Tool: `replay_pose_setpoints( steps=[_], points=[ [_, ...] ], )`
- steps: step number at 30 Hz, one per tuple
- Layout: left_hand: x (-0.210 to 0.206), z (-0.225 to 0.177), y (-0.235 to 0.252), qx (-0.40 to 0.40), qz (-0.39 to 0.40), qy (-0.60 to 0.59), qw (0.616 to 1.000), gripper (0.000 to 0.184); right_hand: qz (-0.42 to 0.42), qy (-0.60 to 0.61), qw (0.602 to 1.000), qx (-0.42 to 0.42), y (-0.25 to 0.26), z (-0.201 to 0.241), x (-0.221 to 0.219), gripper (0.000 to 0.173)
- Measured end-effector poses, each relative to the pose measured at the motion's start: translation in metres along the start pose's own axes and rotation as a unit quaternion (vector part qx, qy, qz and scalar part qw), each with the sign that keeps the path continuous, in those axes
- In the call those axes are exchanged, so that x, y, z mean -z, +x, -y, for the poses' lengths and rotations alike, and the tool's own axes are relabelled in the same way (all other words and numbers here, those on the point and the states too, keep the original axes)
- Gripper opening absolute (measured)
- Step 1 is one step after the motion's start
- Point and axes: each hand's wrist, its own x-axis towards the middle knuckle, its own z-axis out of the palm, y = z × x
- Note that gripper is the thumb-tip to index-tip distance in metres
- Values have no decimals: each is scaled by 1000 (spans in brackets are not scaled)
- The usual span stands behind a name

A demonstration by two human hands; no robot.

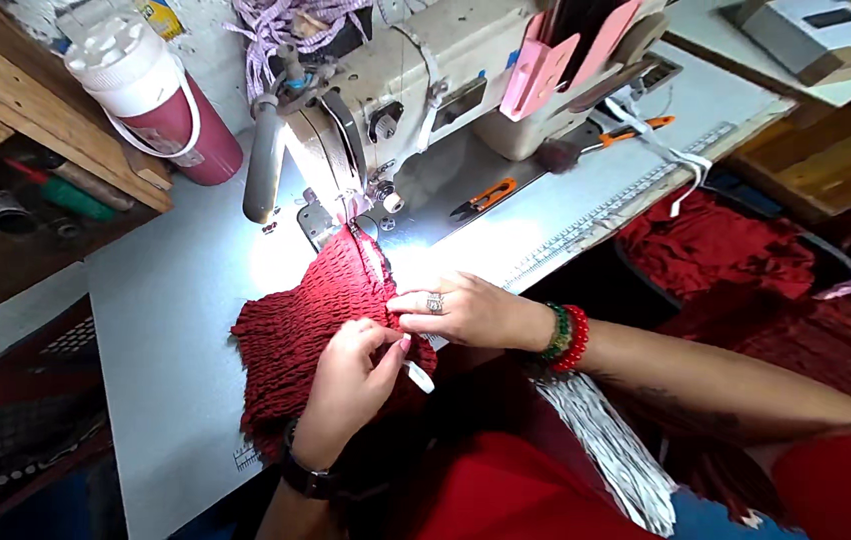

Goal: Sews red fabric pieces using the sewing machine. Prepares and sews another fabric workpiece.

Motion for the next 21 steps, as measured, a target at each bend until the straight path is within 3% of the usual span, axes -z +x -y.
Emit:
replay_pose_setpoints(
  steps=[2,5,10,12,15,21],
  points=[
    [12,14,20,-111,-5,61,992,27,25,33,999,1,-1,5,8,22],
    [18,43,33,-179,51,139,973,29,94,77,993,-9,-20,46,29,19],
    [19,51,13,-168,62,171,969,24,82,72,994,-24,-52,104,53,19],
    [19,48,12,-157,62,187,968,24,77,50,995,-31,-54,108,55,20],
    [18,44,16,-137,96,232,958,48,73,40,996,-40,-58,109,53,21],
    [14,44,32,-147,111,289,939,48,84,55,992,-74,-67,95,49,22]
  ],
)
